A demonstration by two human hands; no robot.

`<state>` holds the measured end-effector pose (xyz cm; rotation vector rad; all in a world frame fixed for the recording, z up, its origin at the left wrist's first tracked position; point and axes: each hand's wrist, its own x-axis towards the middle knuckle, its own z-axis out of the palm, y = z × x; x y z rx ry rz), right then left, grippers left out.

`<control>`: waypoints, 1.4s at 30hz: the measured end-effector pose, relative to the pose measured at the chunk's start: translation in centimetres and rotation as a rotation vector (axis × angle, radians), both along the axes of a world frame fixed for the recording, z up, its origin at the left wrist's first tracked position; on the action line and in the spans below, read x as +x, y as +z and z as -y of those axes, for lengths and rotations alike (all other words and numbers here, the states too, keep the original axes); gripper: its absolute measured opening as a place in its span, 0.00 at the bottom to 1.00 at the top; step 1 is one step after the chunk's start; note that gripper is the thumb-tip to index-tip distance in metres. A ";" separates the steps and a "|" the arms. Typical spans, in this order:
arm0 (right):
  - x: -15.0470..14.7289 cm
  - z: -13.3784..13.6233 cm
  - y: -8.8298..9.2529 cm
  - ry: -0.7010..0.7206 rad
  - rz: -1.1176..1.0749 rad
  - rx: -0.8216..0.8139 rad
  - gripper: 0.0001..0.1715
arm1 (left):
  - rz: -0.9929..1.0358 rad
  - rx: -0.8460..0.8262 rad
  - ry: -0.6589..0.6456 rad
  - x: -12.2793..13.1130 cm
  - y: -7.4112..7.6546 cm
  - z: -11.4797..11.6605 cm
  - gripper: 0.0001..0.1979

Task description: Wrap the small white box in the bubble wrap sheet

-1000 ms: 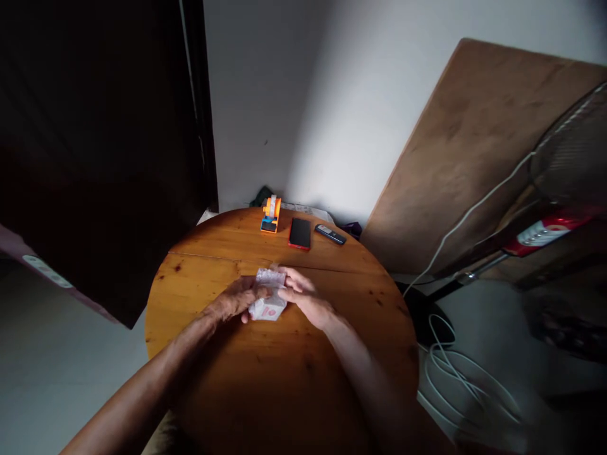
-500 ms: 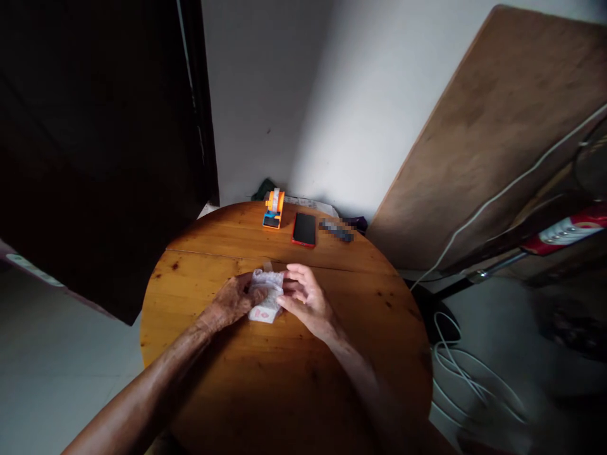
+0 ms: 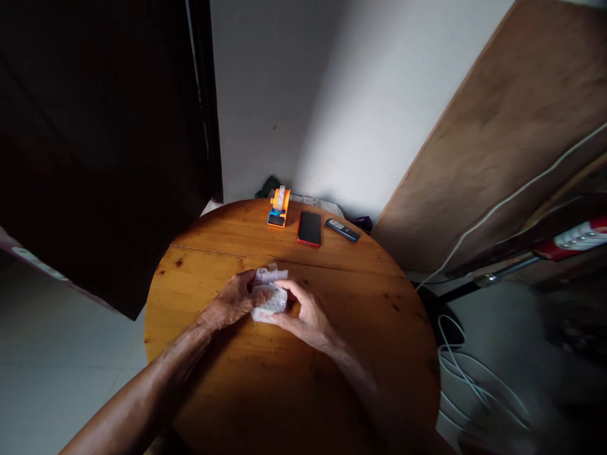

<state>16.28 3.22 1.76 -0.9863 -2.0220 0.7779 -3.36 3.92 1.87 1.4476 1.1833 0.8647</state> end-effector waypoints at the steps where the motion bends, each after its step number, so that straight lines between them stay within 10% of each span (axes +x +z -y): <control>1: -0.1 -0.1 -0.1 0.007 -0.002 -0.009 0.25 | 0.012 -0.010 0.000 0.0 0.0 0.0 0.22; 21: -0.7 0.4 -1.2 -0.056 -0.078 -0.058 0.24 | 0.342 -0.151 -0.006 0.4 -0.2 0.1 0.22; 30: -0.7 0.2 -1.8 -0.057 -0.228 -0.148 0.55 | 0.330 -0.136 -0.011 0.4 -0.2 0.1 0.19; 42: 0.2 -0.9 -2.3 -0.083 -0.346 -0.468 0.46 | 0.398 -0.186 -0.136 0.2 -0.3 0.2 0.36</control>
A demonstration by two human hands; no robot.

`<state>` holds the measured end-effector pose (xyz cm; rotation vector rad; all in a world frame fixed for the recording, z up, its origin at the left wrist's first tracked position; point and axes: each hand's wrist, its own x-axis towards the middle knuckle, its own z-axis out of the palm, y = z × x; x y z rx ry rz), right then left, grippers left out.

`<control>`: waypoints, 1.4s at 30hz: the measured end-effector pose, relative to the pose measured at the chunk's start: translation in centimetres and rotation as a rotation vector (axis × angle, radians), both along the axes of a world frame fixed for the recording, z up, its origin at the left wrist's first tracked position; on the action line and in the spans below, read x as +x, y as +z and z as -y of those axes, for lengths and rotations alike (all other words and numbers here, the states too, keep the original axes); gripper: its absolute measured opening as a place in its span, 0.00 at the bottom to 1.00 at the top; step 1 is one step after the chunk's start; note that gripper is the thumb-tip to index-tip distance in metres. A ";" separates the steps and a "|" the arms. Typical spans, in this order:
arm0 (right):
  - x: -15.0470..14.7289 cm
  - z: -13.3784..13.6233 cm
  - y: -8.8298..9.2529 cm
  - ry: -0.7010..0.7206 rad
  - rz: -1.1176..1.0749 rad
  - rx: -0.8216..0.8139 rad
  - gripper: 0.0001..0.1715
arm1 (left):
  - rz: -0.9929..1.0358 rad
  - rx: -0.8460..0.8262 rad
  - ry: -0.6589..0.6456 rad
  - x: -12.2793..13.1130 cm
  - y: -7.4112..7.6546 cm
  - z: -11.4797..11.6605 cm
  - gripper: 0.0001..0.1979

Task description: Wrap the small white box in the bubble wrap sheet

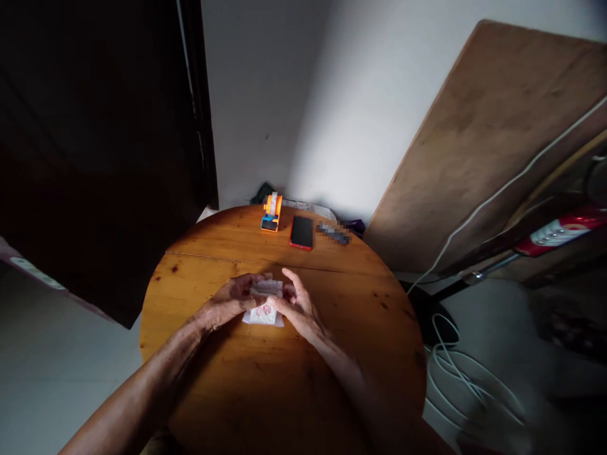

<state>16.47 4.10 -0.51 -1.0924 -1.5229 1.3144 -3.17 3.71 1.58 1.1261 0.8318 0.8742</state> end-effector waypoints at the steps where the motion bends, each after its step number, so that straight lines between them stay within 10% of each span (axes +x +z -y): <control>1: 0.0 0.0 -0.1 -0.001 0.012 -0.009 0.46 | 0.032 -0.014 -0.001 0.0 -0.1 0.0 0.38; 42: -1.5 -1.3 0.9 -0.186 -0.006 0.276 0.16 | 0.052 0.117 -0.045 0.7 -0.8 0.3 0.41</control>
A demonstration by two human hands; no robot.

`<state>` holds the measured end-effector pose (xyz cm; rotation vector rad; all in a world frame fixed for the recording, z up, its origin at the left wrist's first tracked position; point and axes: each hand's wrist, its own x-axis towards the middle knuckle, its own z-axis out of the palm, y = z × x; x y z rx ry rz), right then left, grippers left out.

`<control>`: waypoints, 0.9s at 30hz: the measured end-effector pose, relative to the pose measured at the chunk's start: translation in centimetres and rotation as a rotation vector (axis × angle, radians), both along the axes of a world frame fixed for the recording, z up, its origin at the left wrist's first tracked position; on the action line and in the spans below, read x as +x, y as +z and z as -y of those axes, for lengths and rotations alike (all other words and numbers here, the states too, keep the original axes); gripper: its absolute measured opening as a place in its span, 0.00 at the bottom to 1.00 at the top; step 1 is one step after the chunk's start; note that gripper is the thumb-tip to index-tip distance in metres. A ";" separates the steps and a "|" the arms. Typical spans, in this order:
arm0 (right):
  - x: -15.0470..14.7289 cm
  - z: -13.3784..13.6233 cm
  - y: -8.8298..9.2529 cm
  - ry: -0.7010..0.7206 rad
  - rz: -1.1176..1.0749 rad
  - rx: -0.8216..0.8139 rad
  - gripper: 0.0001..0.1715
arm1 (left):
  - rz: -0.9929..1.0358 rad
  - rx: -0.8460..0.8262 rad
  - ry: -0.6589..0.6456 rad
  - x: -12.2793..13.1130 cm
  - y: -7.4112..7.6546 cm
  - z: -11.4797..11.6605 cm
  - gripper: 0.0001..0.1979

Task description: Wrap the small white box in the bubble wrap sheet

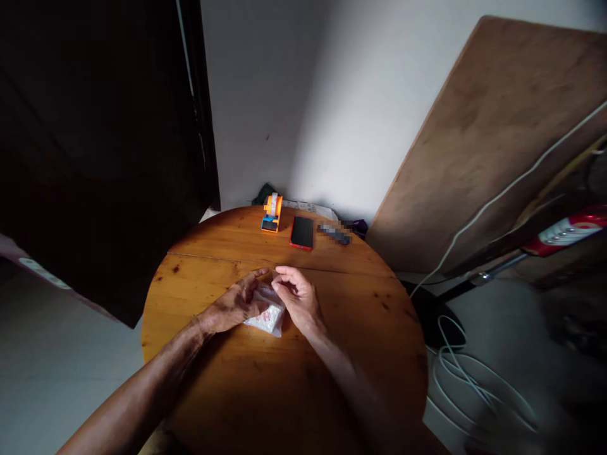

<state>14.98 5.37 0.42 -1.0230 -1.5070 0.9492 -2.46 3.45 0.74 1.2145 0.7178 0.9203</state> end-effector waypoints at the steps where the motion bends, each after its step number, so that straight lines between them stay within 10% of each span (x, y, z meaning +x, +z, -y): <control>1: 0.0 0.1 0.2 0.002 -0.008 0.000 0.16 | -0.004 -0.002 0.004 0.0 0.0 0.0 0.42; 17: -0.2 1.7 0.7 0.047 0.126 0.195 0.15 | -0.102 -0.003 0.046 0.0 -0.3 -0.6 0.42; 27: 0.4 2.5 1.4 -0.003 0.457 0.471 0.13 | -0.145 0.024 0.042 -0.2 0.7 -0.3 0.26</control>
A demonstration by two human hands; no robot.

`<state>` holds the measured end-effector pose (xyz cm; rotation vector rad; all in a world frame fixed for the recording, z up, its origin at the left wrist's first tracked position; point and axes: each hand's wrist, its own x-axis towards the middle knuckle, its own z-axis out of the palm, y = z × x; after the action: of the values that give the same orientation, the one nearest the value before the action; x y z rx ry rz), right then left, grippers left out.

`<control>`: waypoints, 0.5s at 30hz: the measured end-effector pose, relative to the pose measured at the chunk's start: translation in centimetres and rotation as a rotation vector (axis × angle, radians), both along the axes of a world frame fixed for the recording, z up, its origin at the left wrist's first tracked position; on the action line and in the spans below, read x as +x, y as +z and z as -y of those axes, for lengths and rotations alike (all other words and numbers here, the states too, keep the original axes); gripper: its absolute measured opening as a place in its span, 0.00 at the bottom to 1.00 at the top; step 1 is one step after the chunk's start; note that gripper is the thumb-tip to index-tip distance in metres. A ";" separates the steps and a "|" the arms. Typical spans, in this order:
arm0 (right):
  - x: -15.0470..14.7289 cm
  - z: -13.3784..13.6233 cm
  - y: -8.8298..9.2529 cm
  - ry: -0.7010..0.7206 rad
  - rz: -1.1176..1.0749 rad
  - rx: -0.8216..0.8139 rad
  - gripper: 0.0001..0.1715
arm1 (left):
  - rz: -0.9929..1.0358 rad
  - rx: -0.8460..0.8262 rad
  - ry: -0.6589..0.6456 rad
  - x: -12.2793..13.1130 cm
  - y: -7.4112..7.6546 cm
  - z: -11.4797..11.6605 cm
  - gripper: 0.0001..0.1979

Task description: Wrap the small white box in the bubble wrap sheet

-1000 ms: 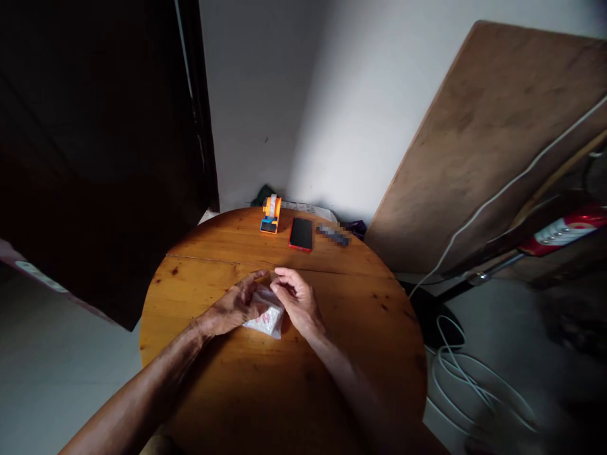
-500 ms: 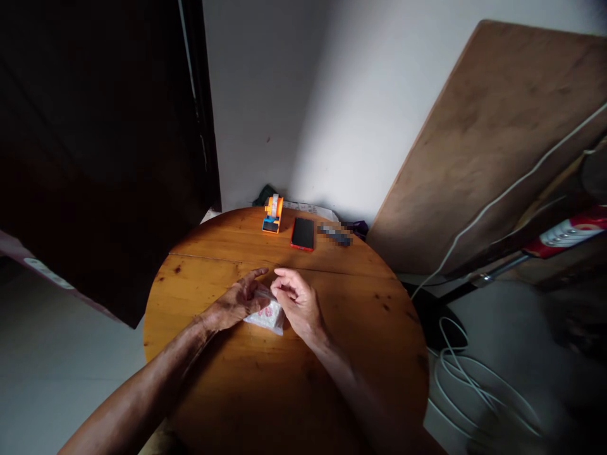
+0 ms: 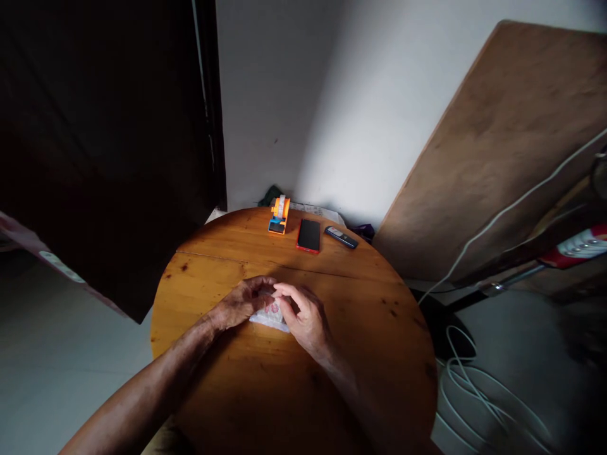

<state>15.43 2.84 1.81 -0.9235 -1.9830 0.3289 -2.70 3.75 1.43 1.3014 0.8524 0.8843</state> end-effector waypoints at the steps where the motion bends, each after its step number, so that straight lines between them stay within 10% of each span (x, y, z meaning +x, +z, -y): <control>1: 0.1 0.1 0.1 0.010 0.014 0.018 0.13 | -0.001 0.007 -0.026 -0.1 0.2 0.0 0.24; 15: 0.8 1.0 1.1 0.069 0.319 0.290 0.21 | -0.087 -0.061 0.057 -0.7 0.3 -0.2 0.20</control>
<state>16.22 1.84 2.87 -0.7564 -2.2820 -0.0756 -3.39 3.97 1.73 1.2751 0.9816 0.8447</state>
